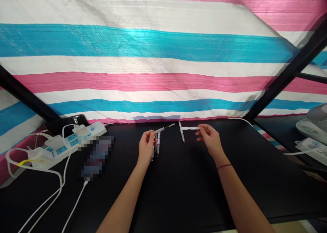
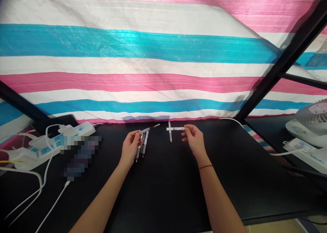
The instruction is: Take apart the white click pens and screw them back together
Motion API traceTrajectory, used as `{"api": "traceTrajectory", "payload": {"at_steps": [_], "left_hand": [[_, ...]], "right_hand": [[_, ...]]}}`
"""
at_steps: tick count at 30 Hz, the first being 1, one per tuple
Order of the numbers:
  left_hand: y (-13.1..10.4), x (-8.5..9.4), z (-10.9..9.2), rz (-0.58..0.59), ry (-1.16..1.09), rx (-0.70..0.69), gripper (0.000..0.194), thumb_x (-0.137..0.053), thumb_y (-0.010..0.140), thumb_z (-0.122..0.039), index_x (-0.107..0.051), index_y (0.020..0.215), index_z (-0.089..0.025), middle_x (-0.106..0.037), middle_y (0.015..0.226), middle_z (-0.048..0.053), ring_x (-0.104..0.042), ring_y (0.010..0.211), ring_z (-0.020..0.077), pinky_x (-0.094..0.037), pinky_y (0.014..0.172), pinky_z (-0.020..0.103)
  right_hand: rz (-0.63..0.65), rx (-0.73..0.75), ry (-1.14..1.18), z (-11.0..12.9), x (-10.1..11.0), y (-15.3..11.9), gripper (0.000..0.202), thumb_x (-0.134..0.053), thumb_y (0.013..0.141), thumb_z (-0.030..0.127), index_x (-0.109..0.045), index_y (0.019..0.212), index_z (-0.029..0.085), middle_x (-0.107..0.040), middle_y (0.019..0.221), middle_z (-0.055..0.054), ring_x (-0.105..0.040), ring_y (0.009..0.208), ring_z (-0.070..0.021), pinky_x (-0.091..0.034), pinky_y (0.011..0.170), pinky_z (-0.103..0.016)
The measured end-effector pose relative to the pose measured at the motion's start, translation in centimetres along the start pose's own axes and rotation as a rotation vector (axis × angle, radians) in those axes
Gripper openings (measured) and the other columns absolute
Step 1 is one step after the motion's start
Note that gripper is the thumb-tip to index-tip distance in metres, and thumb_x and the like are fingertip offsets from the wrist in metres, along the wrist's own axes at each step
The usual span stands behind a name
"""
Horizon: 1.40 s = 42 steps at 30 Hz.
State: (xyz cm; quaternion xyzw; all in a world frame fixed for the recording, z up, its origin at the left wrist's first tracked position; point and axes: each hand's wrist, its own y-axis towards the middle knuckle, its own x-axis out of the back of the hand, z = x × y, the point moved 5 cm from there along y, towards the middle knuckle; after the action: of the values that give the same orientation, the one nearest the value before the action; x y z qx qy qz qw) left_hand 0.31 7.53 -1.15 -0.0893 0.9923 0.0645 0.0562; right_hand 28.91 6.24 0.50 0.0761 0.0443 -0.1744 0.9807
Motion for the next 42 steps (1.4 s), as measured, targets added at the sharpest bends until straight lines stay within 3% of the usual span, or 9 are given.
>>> {"api": "traceTrajectory", "payload": {"at_steps": [12,20,25,31,36,40,42], "left_hand": [[-0.5,-0.4,-0.7,0.055,0.202,-0.024,0.036,-0.061,0.078,-0.045,-0.064,0.100,-0.017,-0.064,0.075,0.002,-0.059,0.063,0.0130,-0.047,0.063,0.025],[-1.3,-1.4,-1.1,0.126,0.218,-0.045,0.031,-0.064,0.076,-0.042,-0.068,0.096,-0.019,-0.063,0.065,0.001,-0.062,0.064,0.0151,-0.049,0.064,0.026],[-1.2,-1.1,-1.2,0.115,0.270,-0.066,0.032,-0.064,0.076,-0.041,-0.070,0.099,-0.020,-0.067,0.071,0.003,-0.064,0.067,0.0161,-0.050,0.066,0.026],[-1.0,-1.1,-1.2,0.120,0.279,-0.083,0.032,-0.063,0.077,-0.041,-0.071,0.099,-0.019,-0.068,0.075,0.004,-0.064,0.069,0.0166,-0.051,0.067,0.028],[-1.0,-1.1,-1.2,0.104,0.250,-0.068,0.033,-0.064,0.076,-0.042,-0.071,0.098,-0.018,-0.067,0.075,0.004,-0.064,0.068,0.0171,-0.052,0.068,0.029],[-1.1,-1.1,-1.3,0.105,0.231,-0.067,0.032,-0.064,0.076,-0.042,-0.071,0.097,-0.019,-0.067,0.074,0.004,-0.063,0.067,0.0167,-0.051,0.069,0.029],[-1.1,-1.1,-1.5,0.098,0.221,-0.065,0.032,-0.064,0.075,-0.041,-0.071,0.097,-0.019,-0.067,0.073,0.004,-0.063,0.067,0.0167,-0.051,0.068,0.029]], "right_hand": [[-0.041,0.104,-0.071,0.6,0.1,0.0,0.032,-0.066,0.074,0.044,-0.063,0.090,0.016,-0.062,0.076,-0.004,-0.062,0.067,-0.0170,-0.056,0.047,-0.027],[0.055,0.117,-0.106,0.7,-1.9,-1.1,0.033,-0.064,0.077,0.045,-0.064,0.093,0.017,-0.063,0.072,-0.004,-0.063,0.068,-0.0188,-0.055,0.046,-0.027],[0.103,0.150,-0.182,0.8,-2.6,-1.6,0.031,-0.061,0.080,0.045,-0.064,0.094,0.018,-0.066,0.072,-0.005,-0.064,0.069,-0.0188,-0.053,0.049,-0.026],[0.140,0.107,-0.314,0.6,-2.5,-1.3,0.041,-0.053,0.083,0.054,-0.060,0.065,0.018,-0.058,0.051,-0.001,-0.052,0.045,-0.0124,-0.044,0.044,-0.025],[0.220,0.086,-0.109,0.9,-2.7,-1.3,0.036,-0.063,0.076,0.052,-0.059,0.092,0.019,-0.068,0.074,-0.005,-0.058,0.058,-0.0154,-0.045,0.044,-0.024],[0.250,0.113,-0.237,1.2,-2.7,-1.4,0.035,-0.056,0.082,0.051,-0.058,0.068,0.019,-0.059,0.057,-0.002,-0.052,0.049,-0.0122,-0.041,0.043,-0.023],[0.241,0.102,-0.242,1.2,-2.6,-1.3,0.038,-0.053,0.083,0.053,-0.056,0.066,0.019,-0.057,0.054,-0.001,-0.050,0.046,-0.0116,-0.039,0.042,-0.023]]}}
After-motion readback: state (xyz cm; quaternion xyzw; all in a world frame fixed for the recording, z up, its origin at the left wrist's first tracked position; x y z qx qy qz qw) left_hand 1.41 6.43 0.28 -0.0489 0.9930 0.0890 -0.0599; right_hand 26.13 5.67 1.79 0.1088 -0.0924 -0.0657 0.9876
